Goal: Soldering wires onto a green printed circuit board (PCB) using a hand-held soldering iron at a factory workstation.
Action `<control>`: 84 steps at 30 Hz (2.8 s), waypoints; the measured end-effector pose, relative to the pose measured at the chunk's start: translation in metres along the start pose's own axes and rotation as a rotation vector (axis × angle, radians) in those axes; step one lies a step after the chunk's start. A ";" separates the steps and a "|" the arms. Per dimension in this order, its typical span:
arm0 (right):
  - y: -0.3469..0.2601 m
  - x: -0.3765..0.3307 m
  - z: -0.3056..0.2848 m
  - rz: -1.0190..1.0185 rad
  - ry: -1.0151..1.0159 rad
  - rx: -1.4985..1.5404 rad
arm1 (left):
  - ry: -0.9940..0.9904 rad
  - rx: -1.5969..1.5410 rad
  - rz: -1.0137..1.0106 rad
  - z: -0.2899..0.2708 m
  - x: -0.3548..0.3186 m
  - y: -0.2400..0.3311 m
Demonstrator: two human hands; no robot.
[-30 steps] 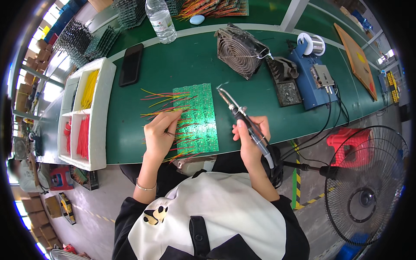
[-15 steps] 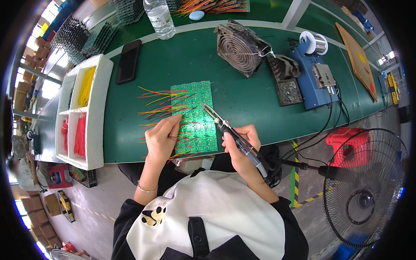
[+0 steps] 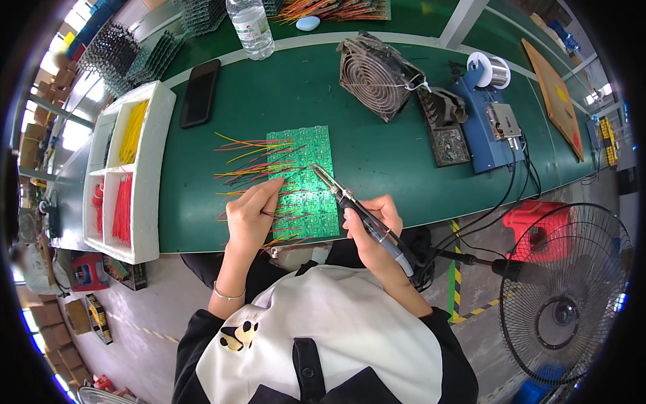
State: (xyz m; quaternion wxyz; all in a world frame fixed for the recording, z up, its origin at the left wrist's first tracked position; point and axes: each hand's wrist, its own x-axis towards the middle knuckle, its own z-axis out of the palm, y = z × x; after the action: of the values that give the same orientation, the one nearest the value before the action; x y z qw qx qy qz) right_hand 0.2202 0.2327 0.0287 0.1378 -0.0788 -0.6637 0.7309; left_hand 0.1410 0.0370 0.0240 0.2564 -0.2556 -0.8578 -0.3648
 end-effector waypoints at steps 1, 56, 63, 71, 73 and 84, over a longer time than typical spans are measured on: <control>0.001 0.000 0.000 -0.006 -0.002 -0.007 | 0.000 0.000 -0.001 0.000 0.000 0.000; 0.001 0.034 -0.018 -0.210 0.211 0.071 | -0.326 0.009 0.133 -0.028 -0.011 0.031; 0.001 0.035 -0.020 -0.168 0.231 0.100 | -0.262 -0.056 0.135 -0.006 0.000 0.029; 0.002 0.025 -0.017 -0.151 0.238 0.106 | -0.141 -0.009 0.040 -0.011 0.027 0.017; 0.000 0.023 -0.012 -0.143 0.220 0.061 | -0.115 -0.012 0.025 -0.011 0.028 0.014; -0.003 0.015 0.005 -0.090 0.119 0.044 | -0.085 -0.052 -0.099 0.004 0.020 0.007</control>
State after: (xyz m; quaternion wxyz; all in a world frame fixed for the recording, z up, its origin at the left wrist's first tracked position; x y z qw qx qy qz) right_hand 0.2052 0.2329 0.0336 0.2113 -0.0892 -0.6410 0.7325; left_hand 0.1296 0.0488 0.0373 0.1947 -0.2345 -0.8697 -0.3881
